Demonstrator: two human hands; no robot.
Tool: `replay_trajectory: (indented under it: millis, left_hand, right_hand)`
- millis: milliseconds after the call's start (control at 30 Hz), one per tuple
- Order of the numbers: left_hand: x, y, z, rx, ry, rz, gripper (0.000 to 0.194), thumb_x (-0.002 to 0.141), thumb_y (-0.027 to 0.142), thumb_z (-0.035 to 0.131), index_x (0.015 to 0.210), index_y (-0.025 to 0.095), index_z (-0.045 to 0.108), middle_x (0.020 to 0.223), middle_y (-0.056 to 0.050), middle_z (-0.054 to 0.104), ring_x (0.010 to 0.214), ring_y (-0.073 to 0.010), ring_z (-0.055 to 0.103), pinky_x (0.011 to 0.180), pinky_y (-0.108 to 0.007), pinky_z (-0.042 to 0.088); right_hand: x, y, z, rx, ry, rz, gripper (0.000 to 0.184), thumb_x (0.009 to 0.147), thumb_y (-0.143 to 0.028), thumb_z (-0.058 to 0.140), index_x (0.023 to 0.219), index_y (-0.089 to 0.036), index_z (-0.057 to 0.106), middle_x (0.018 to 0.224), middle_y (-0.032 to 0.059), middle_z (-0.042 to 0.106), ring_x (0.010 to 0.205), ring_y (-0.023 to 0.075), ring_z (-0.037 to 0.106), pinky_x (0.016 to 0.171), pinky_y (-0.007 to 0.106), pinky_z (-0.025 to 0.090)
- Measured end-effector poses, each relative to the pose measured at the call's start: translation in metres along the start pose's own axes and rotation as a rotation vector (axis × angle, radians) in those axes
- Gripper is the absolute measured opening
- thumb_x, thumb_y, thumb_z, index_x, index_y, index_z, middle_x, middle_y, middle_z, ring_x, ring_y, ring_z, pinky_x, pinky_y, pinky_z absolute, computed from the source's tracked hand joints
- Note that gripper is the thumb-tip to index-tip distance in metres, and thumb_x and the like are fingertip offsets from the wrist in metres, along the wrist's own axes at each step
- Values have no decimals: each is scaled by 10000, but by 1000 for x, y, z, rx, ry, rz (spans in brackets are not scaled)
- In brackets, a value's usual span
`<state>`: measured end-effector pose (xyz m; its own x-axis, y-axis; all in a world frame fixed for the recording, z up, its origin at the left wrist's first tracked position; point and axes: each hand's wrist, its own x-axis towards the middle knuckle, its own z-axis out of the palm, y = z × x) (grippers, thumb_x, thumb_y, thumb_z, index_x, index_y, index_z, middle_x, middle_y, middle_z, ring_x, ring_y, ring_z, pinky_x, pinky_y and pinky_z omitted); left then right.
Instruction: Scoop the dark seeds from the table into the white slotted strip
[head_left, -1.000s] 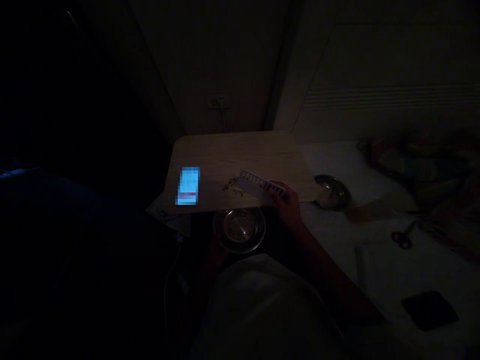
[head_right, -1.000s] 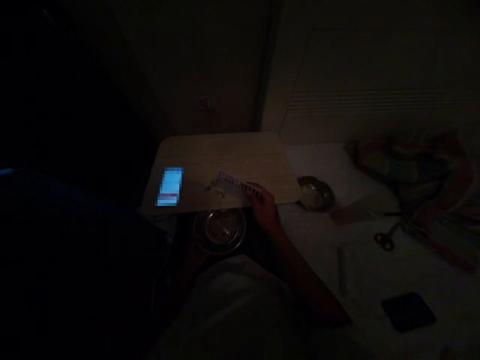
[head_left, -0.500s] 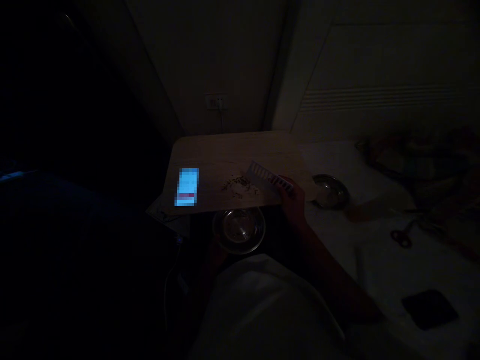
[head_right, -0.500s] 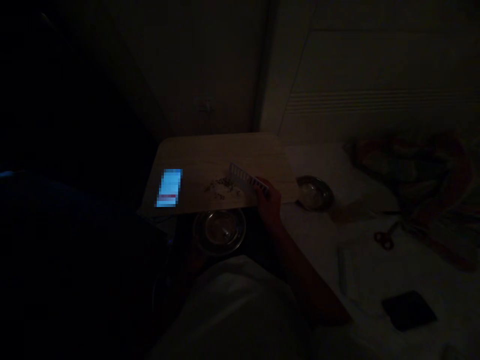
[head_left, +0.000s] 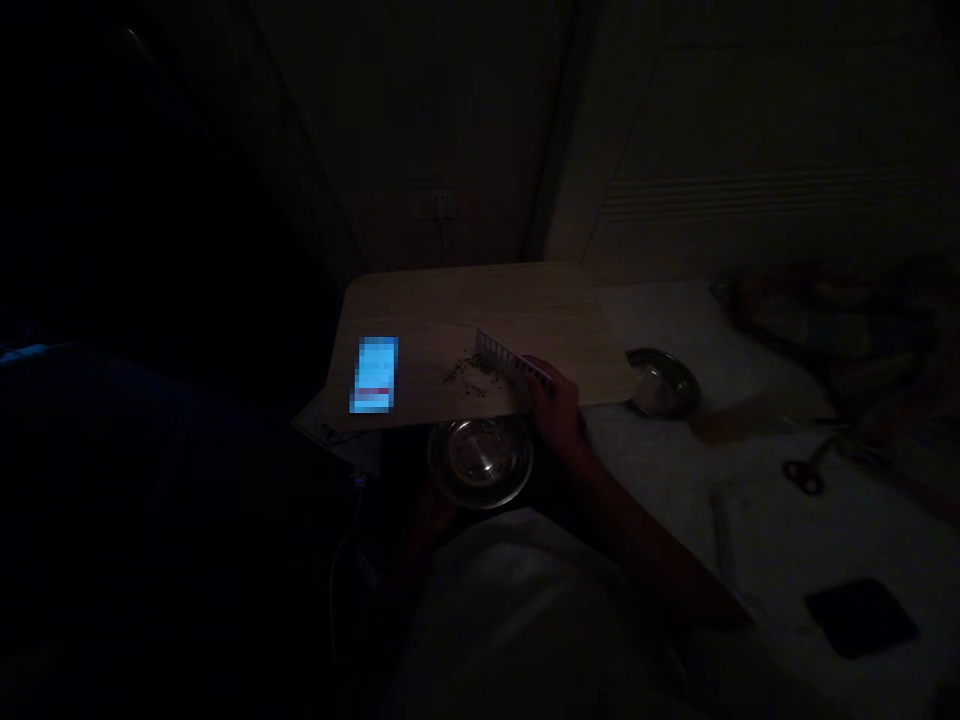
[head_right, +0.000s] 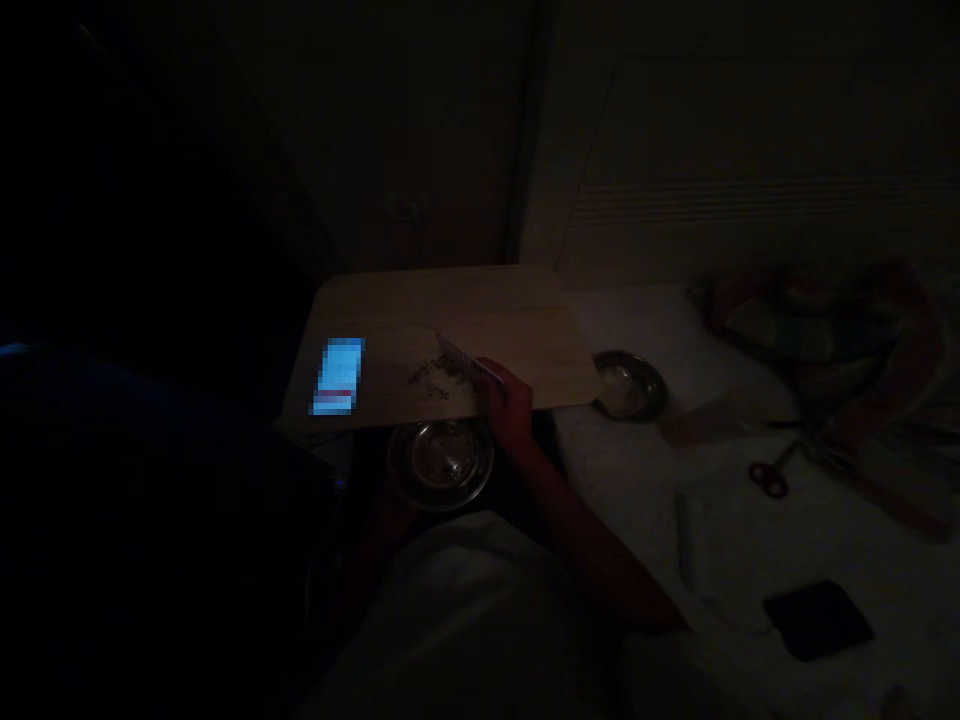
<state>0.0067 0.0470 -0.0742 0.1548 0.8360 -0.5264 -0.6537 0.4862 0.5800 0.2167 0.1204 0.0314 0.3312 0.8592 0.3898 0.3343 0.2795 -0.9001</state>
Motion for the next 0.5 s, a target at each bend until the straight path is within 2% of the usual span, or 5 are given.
replay_trajectory:
  millis: [67,167,233,367,500]
  left_hand:
    - [-1,0,0,5,15,11,338,847,301,533,1141,160,621,1223,-81,606,1306,-251,367,1081,-394,286]
    - [-3,0,2,-2,22,24,306,826,234,543,1111,184,645,1220,-33,613,1348,-234,289,1085,-293,280]
    - [-2,0,4,-9,21,25,309,830,227,534,1117,181,638,1236,-31,603,1350,-230,285,1079,-285,288]
    - [1,-1,6,-22,27,7,332,868,292,495,1150,166,615,1248,-56,590,1328,-246,325,1063,-326,309]
    - [3,-1,5,-23,36,-28,385,884,381,485,1179,148,574,1273,-104,547,1231,-251,446,1029,-453,329]
  right_hand:
    - [-3,-3,3,1,-15,10,265,847,-326,505,1028,-232,675,1037,33,696,1010,199,620,917,350,467]
    - [-4,-5,5,5,-46,29,270,843,-334,511,1032,-233,674,1040,31,696,1010,200,621,919,352,467]
    - [-2,-4,5,12,-38,29,269,840,-336,516,1033,-232,673,1036,33,697,1001,199,624,914,351,469]
    - [11,2,3,11,57,-3,267,841,-323,518,1041,-228,667,1043,41,691,993,196,623,908,348,466]
    - [26,10,6,2,7,-19,279,836,-343,516,1040,-229,671,1047,38,691,1006,199,620,919,352,460]
